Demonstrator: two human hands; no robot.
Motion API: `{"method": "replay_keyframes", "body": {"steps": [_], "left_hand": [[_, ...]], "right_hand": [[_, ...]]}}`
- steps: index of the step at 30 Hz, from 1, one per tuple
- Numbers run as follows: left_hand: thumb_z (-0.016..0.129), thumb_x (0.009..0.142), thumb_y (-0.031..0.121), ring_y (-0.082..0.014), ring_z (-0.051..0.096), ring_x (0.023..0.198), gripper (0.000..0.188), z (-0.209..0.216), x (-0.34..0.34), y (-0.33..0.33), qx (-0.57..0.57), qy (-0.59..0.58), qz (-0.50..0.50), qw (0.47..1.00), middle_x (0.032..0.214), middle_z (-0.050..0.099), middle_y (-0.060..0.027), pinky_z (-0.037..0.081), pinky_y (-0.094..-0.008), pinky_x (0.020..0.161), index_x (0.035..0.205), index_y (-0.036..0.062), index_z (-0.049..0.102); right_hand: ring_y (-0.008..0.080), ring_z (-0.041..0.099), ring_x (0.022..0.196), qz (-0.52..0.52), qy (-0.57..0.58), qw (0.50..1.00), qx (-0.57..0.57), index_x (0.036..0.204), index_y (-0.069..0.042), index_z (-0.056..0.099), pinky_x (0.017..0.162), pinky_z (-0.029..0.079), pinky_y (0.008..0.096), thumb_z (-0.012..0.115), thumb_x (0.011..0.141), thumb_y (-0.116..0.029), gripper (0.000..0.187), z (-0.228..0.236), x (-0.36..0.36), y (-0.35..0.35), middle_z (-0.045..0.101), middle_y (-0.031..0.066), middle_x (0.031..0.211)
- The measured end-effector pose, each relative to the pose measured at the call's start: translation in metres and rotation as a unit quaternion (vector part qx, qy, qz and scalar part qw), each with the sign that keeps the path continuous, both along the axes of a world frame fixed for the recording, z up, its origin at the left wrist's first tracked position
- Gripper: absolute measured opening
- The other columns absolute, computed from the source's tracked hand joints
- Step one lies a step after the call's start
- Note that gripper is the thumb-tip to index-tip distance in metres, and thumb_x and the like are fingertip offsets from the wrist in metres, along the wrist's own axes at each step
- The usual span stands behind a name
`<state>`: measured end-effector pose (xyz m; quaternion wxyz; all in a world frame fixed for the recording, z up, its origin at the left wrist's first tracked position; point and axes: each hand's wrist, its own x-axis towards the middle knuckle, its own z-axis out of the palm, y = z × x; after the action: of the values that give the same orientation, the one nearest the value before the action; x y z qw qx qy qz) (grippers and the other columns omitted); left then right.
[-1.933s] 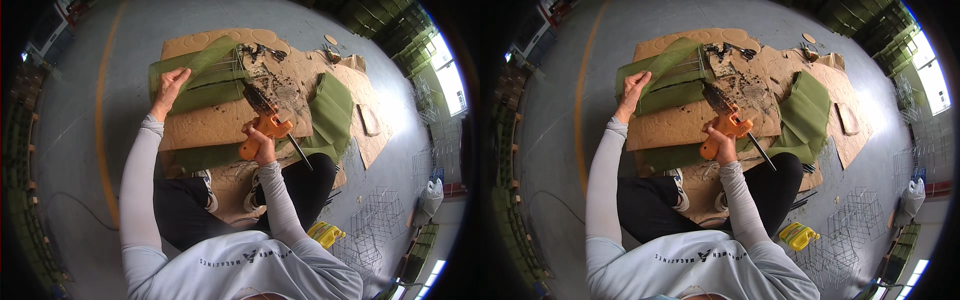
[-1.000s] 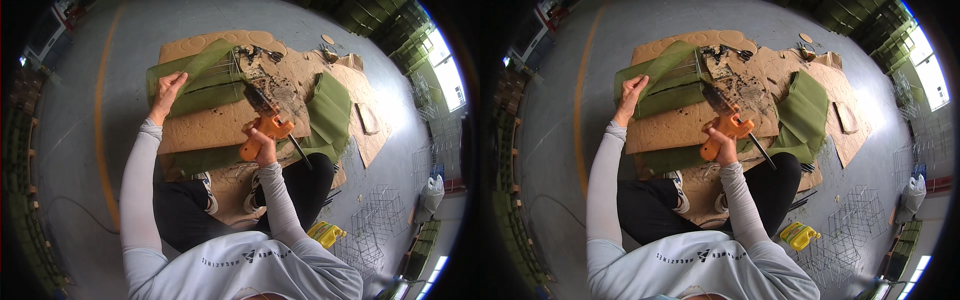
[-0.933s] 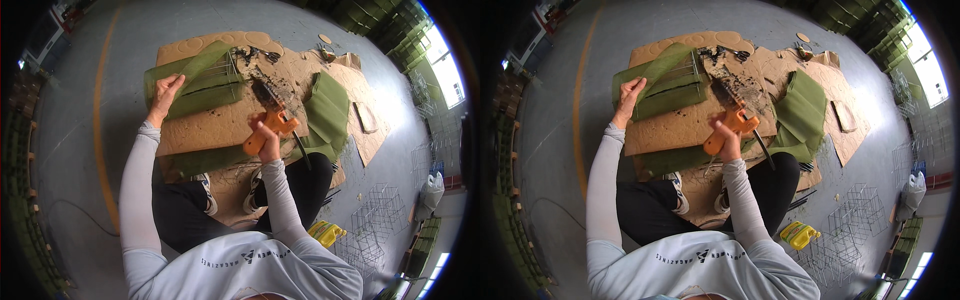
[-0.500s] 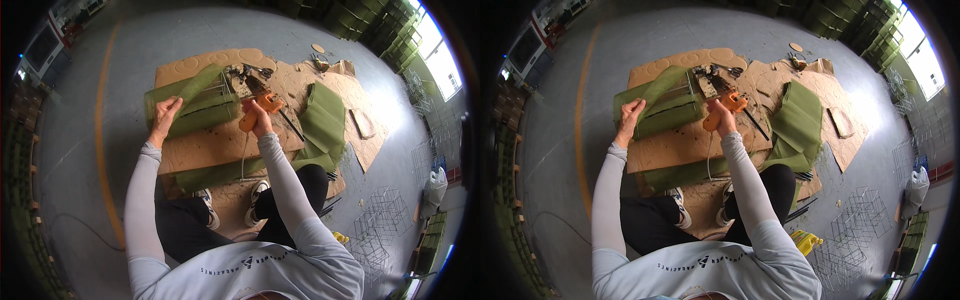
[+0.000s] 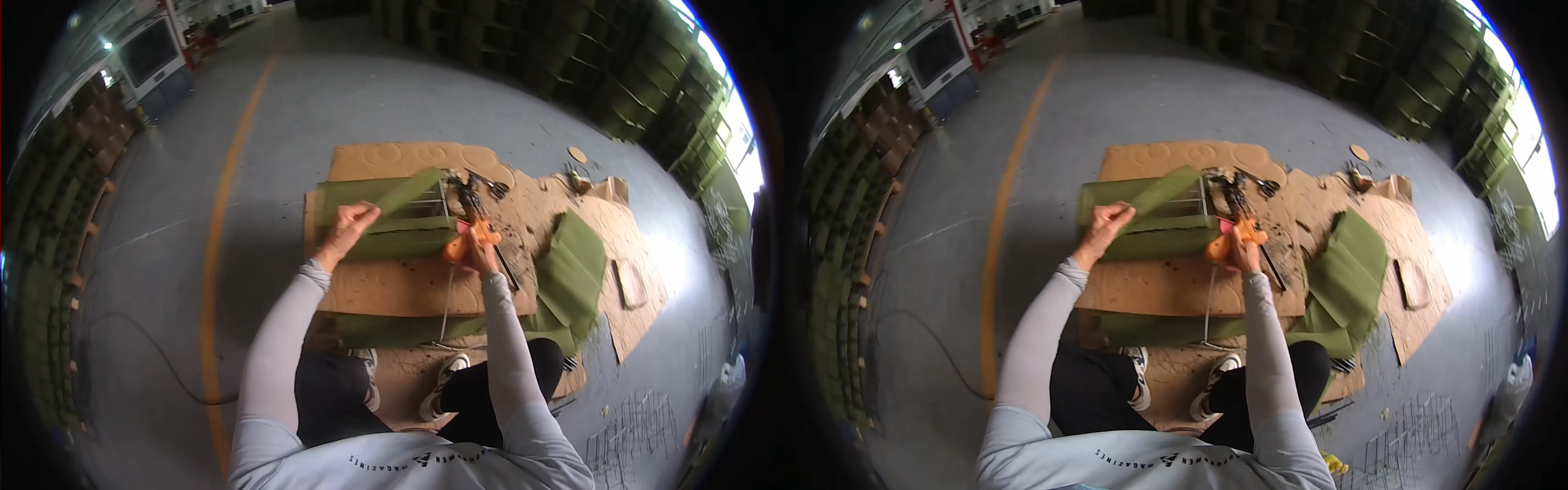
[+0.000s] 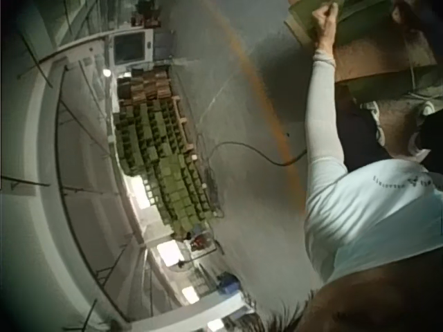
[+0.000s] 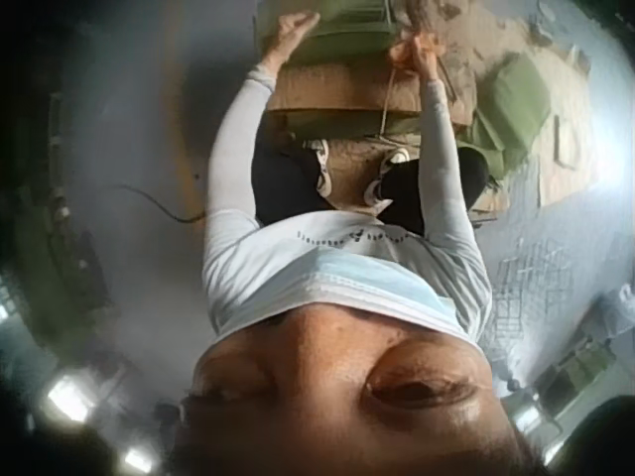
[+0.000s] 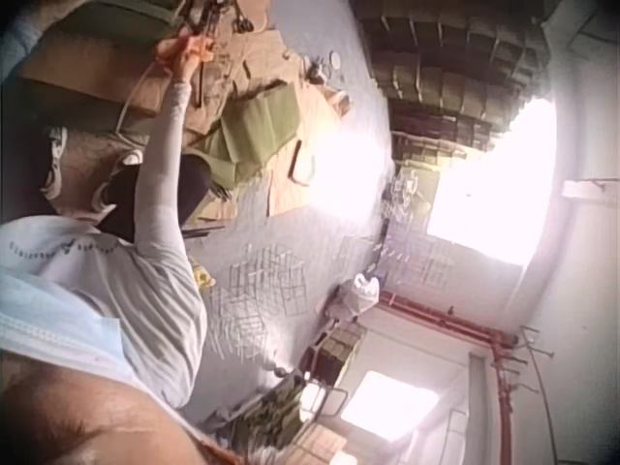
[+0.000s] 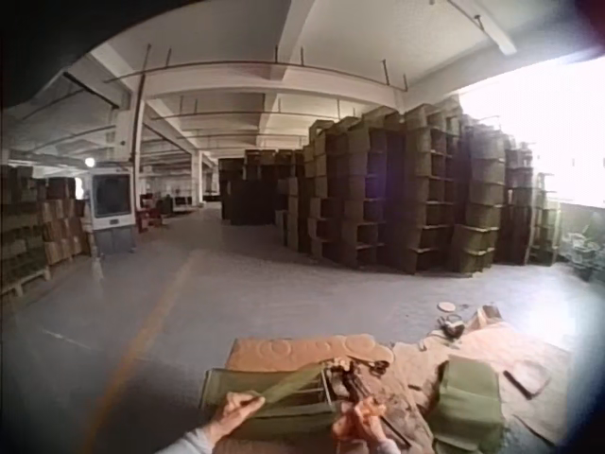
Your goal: Assembling a wire frame and green fabric cover into a storage bin using a hot glue gun.
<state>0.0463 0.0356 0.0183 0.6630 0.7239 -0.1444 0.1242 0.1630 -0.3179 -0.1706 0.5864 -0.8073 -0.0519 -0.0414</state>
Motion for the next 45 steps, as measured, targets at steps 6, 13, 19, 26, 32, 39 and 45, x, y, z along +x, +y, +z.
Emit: {"method": "replay_keyframes", "body": {"steps": [6,13,19,26,32,39,45], "left_hand": [[0.066,0.09,0.022,-0.0075,0.051,0.075,0.026,-0.011,-0.014,0.024,0.038,0.004,0.044,0.998,0.079,0.062,0.0004,0.041,-0.0247,0.069,0.084,-0.0027,0.068],[0.069,0.087,0.019,-0.008,0.053,0.081,0.027,-0.003,-0.012,0.029,0.056,-0.014,0.041,0.998,0.088,0.064,-0.002,0.043,-0.0236,0.073,0.092,-0.0075,0.068],[0.071,0.085,0.016,-0.0073,0.053,0.083,0.025,-0.012,-0.008,0.029,0.055,0.003,0.018,0.998,0.091,0.063,-0.0005,0.042,-0.0224,0.073,0.094,-0.007,0.068],[0.073,0.082,0.009,-0.0071,0.055,0.081,0.016,-0.011,-0.014,0.029,0.102,-0.01,0.02,0.995,0.088,0.063,0.0009,0.043,-0.0216,0.07,0.091,-0.0034,0.07],[0.073,0.079,0.006,-0.009,0.055,0.078,0.01,-0.01,-0.016,0.023,0.124,-0.045,0.016,0.991,0.081,0.059,0.0006,0.043,-0.023,0.07,0.085,-0.0011,0.071],[0.074,0.077,0.004,-0.0136,0.055,0.079,0.008,-0.006,-0.022,0.015,0.208,-0.105,0.039,0.972,0.079,0.058,-0.0014,0.044,-0.026,0.071,0.084,0.0014,0.072],[0.075,0.073,0.001,-0.0183,0.055,0.078,0.011,-0.005,-0.028,0.008,0.26,-0.159,0.073,0.95,0.078,0.057,-0.0041,0.045,-0.0292,0.07,0.083,0.0017,0.071]], "right_hand": [[0.0247,0.061,0.054,-0.034,-0.076,0.991,-0.103,0.063,0.001,0.065,0.057,0.046,0.0378,0.046,0.093,-0.056,0.067,0.141,-0.038,0.063,0.062,0.0112,0.057],[0.0132,0.044,0.045,0.151,0.16,0.973,0.063,0.07,0.001,0.066,0.043,0.034,0.029,0.038,0.086,-0.075,0.083,0.248,-0.033,0.123,0.056,0.0071,0.058],[0.0107,0.044,0.043,0.182,0.188,0.965,-0.037,0.068,0.0,0.066,0.039,0.033,0.0263,0.06,0.086,-0.045,0.048,0.272,-0.03,0.14,0.057,0.0049,0.057],[0.008,0.049,0.044,0.189,0.166,0.967,-0.035,0.068,0.0,0.065,0.037,0.035,0.0247,0.067,0.082,-0.014,0.02,0.268,-0.056,0.122,0.06,0.0027,0.057],[0.0097,0.056,0.052,0.031,0.061,0.995,0.078,0.077,0.003,0.069,0.048,0.043,0.0255,0.067,0.083,-0.017,0.022,0.204,-0.086,0.12,0.064,0.0051,0.061],[0.0156,0.061,0.063,-0.1,-0.002,0.99,0.097,0.087,0.006,0.07,0.062,0.049,0.0311,0.069,0.082,-0.024,0.031,0.161,-0.106,0.129,0.066,0.0091,0.068],[0.014,0.06,0.063,-0.115,0.034,0.981,0.152,0.085,0.005,0.07,0.062,0.048,0.0303,0.071,0.081,-0.022,0.027,0.141,-0.111,0.133,0.066,0.0075,0.068]]}}
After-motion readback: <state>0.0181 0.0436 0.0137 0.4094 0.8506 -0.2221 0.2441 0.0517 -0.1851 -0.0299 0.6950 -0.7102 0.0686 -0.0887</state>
